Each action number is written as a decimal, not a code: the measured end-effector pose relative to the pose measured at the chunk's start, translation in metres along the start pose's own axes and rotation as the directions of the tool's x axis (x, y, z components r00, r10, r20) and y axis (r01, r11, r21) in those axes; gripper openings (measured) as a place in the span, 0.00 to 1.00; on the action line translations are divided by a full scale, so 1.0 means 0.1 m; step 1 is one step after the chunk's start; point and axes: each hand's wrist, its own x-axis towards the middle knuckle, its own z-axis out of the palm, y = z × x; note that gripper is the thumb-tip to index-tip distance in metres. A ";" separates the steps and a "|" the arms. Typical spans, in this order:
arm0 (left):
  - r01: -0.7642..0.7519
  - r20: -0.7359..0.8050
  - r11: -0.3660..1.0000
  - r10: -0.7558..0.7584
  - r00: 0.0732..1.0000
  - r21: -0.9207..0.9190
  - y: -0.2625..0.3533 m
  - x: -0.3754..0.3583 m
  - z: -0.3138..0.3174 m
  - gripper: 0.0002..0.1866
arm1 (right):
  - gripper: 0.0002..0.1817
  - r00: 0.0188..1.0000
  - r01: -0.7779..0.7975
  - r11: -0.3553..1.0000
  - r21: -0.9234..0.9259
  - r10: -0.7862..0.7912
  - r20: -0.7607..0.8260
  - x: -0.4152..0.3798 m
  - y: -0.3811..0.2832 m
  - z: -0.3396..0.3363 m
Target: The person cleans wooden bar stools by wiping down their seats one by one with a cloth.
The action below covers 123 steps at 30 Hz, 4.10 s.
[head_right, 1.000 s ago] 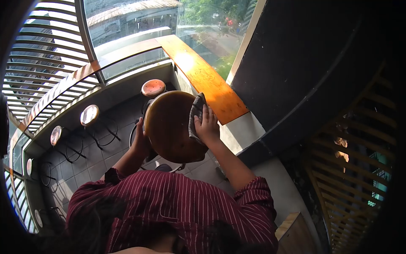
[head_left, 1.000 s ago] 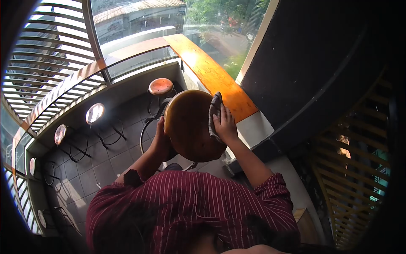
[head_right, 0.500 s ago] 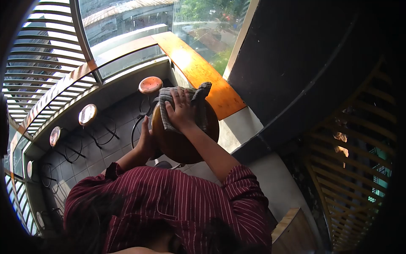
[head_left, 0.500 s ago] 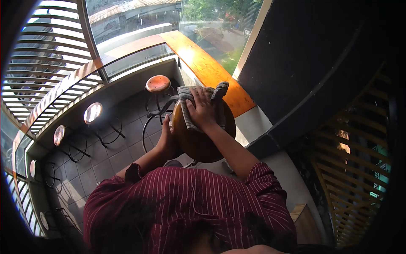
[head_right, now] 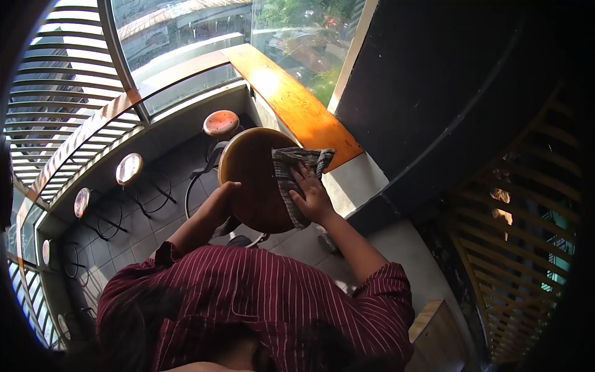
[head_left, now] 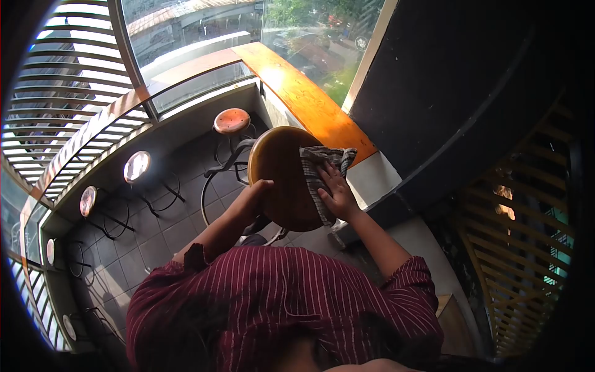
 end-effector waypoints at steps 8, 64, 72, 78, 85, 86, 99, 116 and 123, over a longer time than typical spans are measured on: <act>0.028 -0.024 0.993 -0.025 0.999 0.116 -0.06 0.01 0.12 0.22 | 0.26 0.967 -0.200 0.978 -0.065 0.187 -0.172 1.00 0.28 0.20; -0.002 0.185 0.919 0.082 0.979 -0.394 -0.16 -0.02 0.26 0.34 | 0.27 0.944 0.326 0.938 -0.115 -0.330 -0.015 -0.14 -0.97 0.31; -0.004 0.145 0.993 0.021 0.989 -0.122 -0.28 -0.26 0.13 0.48 | 0.21 0.961 0.107 0.984 -0.143 -0.139 -0.237 0.88 -0.20 0.28; 0.028 -0.006 0.974 -0.030 1.000 -0.223 -0.26 -0.36 0.14 0.46 | 0.27 0.977 0.056 0.974 -0.217 -0.098 -0.189 0.52 -0.72 0.50; -0.054 -0.064 0.998 0.053 0.997 -0.015 -0.60 -0.50 -0.25 0.41 | 0.33 0.995 0.098 0.985 -0.139 -0.093 0.037 -0.37 -0.29 0.55; -0.010 -0.102 1.000 0.011 0.995 0.015 -0.66 -0.55 -0.27 0.41 | 0.33 0.989 -0.102 0.995 -0.013 0.100 -0.106 -0.49 -0.03 0.74; 0.144 -0.248 0.969 -0.092 0.964 0.201 -0.81 -0.39 -0.61 0.36 | 0.40 0.676 -0.450 -0.457 0.767 0.387 0.627 -1.16 0.25 1.16; 0.395 -0.374 0.870 -0.276 0.885 0.293 -2.01 0.64 -1.67 0.23 | 0.21 0.153 -0.372 -0.717 0.589 0.579 0.801 -2.20 0.68 2.27; 0.305 -0.312 0.677 -0.117 0.943 0.669 -2.15 1.34 -1.65 0.25 | 0.21 0.106 -0.274 -0.638 0.720 0.724 0.682 -2.13 0.81 2.30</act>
